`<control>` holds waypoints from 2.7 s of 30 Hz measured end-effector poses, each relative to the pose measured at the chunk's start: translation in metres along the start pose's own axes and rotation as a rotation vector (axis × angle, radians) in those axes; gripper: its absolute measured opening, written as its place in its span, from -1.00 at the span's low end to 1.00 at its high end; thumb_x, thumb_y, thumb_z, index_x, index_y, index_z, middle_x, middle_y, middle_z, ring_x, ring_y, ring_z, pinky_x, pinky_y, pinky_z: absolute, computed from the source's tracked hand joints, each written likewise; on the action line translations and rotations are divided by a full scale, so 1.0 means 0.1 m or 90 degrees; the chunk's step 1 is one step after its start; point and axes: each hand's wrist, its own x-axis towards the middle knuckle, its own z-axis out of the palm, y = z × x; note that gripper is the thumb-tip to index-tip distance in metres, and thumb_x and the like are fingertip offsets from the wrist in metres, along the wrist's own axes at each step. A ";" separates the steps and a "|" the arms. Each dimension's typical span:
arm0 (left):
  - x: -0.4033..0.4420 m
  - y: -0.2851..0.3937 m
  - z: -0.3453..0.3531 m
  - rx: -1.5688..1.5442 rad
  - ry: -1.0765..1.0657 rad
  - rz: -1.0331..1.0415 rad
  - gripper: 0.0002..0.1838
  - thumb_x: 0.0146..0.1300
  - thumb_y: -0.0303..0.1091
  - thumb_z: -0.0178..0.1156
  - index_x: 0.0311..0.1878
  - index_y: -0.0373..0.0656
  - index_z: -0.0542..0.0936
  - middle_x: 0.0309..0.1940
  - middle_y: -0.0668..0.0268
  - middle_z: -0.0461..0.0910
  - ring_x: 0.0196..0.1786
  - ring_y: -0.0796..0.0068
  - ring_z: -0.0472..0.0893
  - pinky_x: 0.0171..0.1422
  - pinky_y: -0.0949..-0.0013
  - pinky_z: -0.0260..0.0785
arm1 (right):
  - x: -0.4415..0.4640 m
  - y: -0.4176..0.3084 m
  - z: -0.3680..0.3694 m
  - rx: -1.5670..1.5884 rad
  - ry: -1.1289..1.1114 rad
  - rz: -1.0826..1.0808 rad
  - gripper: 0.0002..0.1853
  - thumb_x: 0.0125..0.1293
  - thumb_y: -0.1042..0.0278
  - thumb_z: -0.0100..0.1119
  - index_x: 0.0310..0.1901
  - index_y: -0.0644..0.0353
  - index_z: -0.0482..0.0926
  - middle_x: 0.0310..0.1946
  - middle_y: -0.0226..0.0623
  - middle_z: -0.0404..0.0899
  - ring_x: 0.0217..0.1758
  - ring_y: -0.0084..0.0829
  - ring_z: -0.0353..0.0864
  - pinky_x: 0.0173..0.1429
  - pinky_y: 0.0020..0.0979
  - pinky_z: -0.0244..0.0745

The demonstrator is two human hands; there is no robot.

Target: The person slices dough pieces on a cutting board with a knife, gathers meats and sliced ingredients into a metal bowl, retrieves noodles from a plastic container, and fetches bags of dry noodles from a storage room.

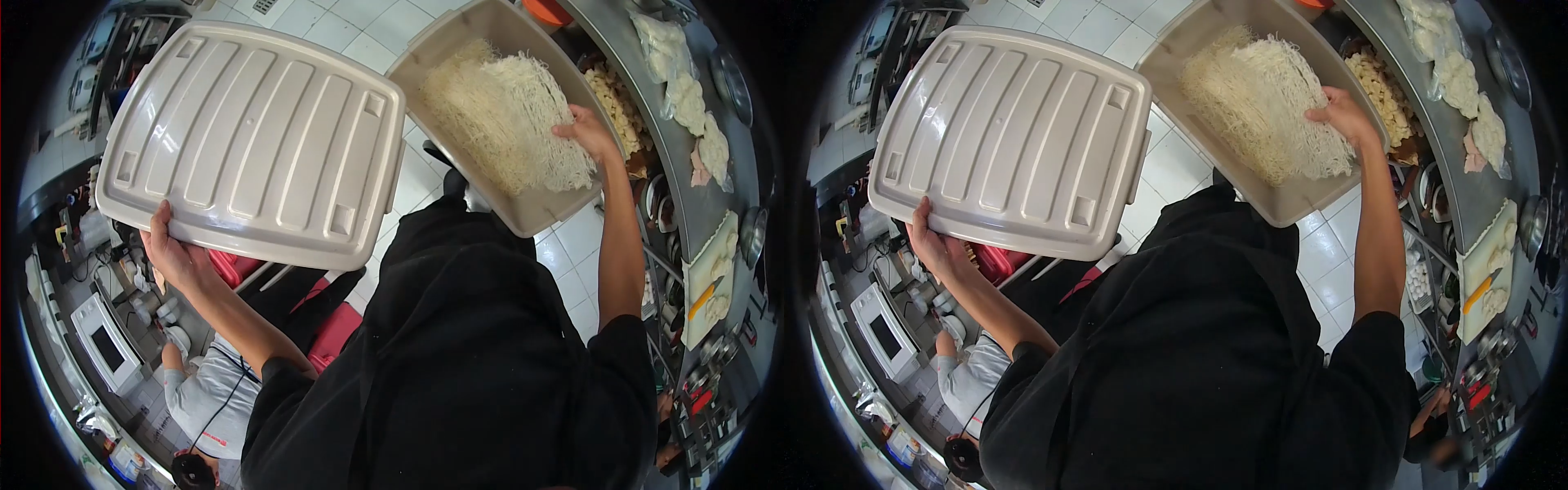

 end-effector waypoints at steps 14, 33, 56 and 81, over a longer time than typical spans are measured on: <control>-0.36 0.19 -0.29 0.085 0.080 0.025 -0.64 0.11 -0.62 0.12 0.03 -0.36 0.43 -0.15 0.15 0.54 -0.12 0.38 0.57 0.03 0.35 0.44 | 0.69 0.52 -0.15 -0.021 -0.044 0.087 -0.50 0.05 0.50 0.28 0.08 0.36 0.45 -0.08 -0.22 0.56 -0.06 -0.42 0.55 0.09 -0.44 0.42; -0.33 0.01 -0.01 0.143 0.042 0.013 -0.59 0.05 -0.59 0.16 0.03 -0.35 0.40 -0.18 0.18 0.54 -0.14 0.38 0.56 0.00 0.36 0.44 | 1.25 0.59 0.61 -0.537 -0.013 0.083 -0.59 0.01 0.31 0.20 -0.05 0.26 0.58 -0.01 0.03 0.53 0.12 -0.06 0.48 0.19 -0.24 0.36; -0.13 -0.19 0.01 0.094 0.065 0.019 -0.61 0.05 -0.62 0.17 0.01 -0.37 0.42 -0.15 0.15 0.55 -0.12 0.34 0.57 0.06 0.35 0.42 | -0.43 -0.01 0.60 -0.509 0.384 -0.270 -0.78 0.06 0.56 0.13 -0.21 0.35 0.58 0.05 -0.05 0.48 0.06 -0.04 0.50 0.15 -0.23 0.39; -0.15 -0.13 0.05 0.127 0.060 0.038 -0.58 0.07 -0.60 0.15 0.05 -0.43 0.41 -0.16 0.12 0.54 -0.15 0.35 0.57 0.02 0.36 0.43 | 0.00 0.03 0.17 0.311 0.183 -0.002 -0.73 0.26 0.54 0.10 -0.01 0.37 0.47 -0.14 -0.21 0.60 -0.13 -0.43 0.59 -0.03 -0.39 0.50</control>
